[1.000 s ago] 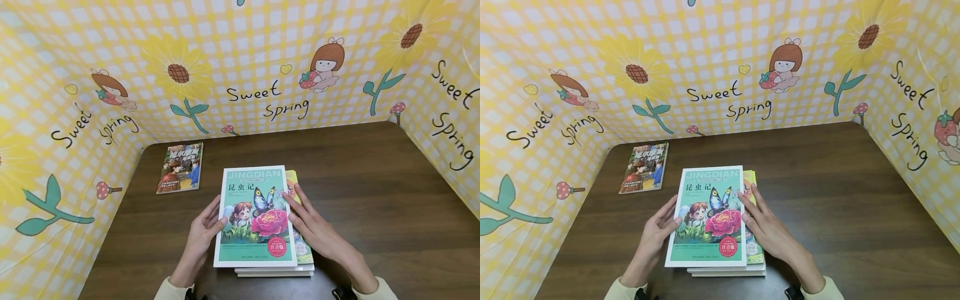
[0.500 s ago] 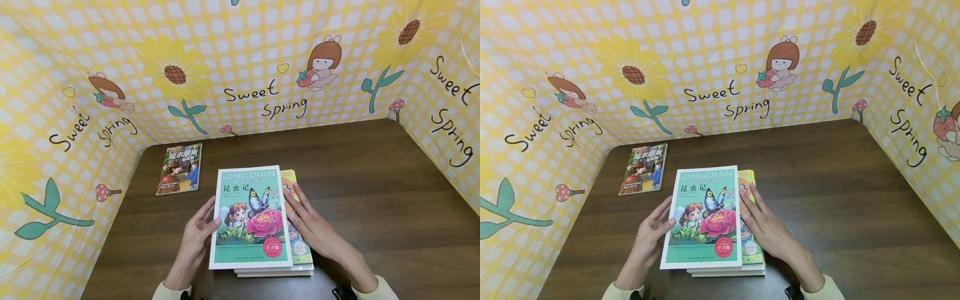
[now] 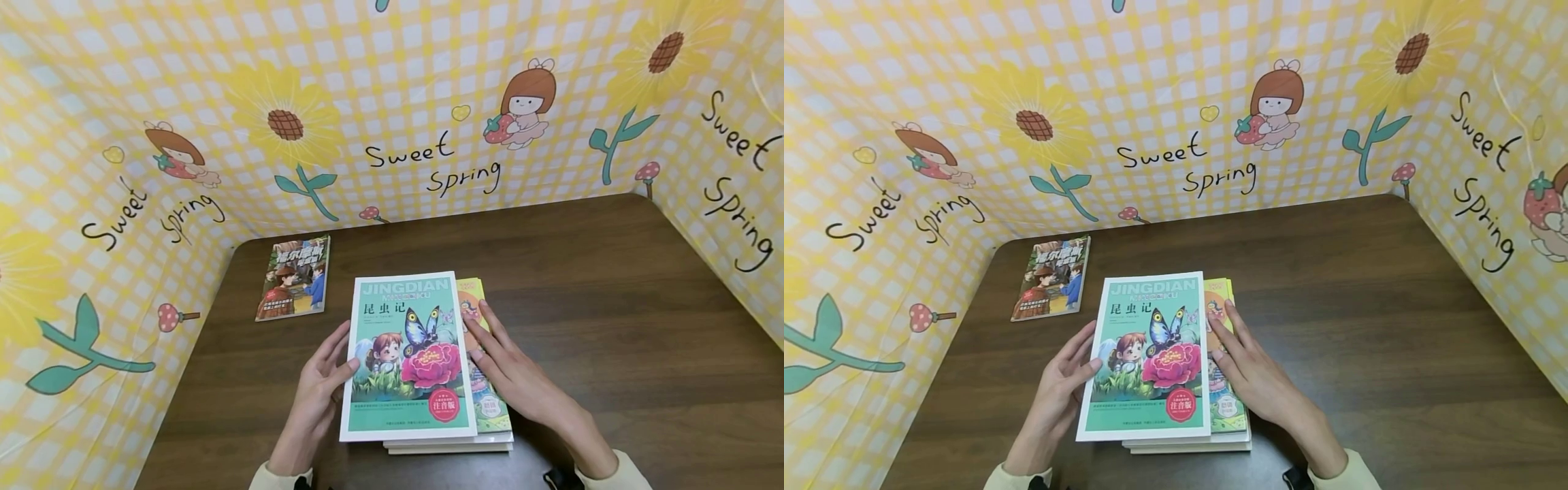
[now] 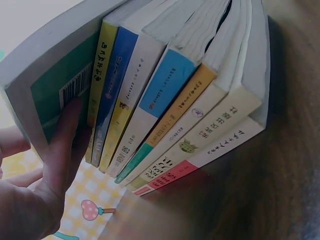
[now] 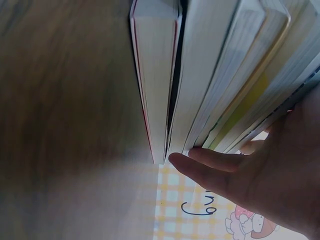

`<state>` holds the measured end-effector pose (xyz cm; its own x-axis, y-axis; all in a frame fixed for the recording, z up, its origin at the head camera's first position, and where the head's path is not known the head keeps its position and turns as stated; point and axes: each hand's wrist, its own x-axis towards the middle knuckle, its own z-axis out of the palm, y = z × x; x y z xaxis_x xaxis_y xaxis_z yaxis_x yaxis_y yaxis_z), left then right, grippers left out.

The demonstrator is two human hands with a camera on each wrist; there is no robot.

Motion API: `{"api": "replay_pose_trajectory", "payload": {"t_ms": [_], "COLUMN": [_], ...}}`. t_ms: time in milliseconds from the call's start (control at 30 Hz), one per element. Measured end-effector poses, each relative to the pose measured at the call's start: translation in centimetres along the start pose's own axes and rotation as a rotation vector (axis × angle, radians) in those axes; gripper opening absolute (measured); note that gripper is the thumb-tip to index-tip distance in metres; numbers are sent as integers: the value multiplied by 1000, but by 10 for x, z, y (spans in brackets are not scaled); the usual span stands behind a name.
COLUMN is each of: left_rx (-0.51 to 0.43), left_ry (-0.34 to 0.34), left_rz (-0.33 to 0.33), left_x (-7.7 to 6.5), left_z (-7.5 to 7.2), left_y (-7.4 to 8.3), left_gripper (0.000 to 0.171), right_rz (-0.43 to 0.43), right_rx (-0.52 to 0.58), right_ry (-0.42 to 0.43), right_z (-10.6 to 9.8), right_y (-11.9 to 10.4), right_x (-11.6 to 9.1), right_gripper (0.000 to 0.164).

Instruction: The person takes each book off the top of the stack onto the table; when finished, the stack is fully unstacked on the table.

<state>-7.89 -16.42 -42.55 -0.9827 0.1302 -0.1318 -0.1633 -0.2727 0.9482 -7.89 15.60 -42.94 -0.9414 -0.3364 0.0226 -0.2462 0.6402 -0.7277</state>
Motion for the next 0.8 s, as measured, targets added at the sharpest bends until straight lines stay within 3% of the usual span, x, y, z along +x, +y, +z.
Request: {"api": "replay_pose_trajectory", "payload": {"t_ms": [200, 467, 800], "left_rx": [-36, -48, -60], "left_ry": [18, -14, -40], "left_rz": [-42, -79, -76], "left_x": [-1, -1, -1], "left_z": [-2, -4, -5], "left_y": [0, 0, -2], "left_gripper": [67, 70, 73], "right_rz": [-14, -33, -3], "right_rx": [12, 22, 36], "right_ry": [11, 18, 6], "right_z": [0, 0, 1], "right_y": [0, 0, 1], "right_x": [0, 0, 1], "right_gripper": [55, 55, 56]}}
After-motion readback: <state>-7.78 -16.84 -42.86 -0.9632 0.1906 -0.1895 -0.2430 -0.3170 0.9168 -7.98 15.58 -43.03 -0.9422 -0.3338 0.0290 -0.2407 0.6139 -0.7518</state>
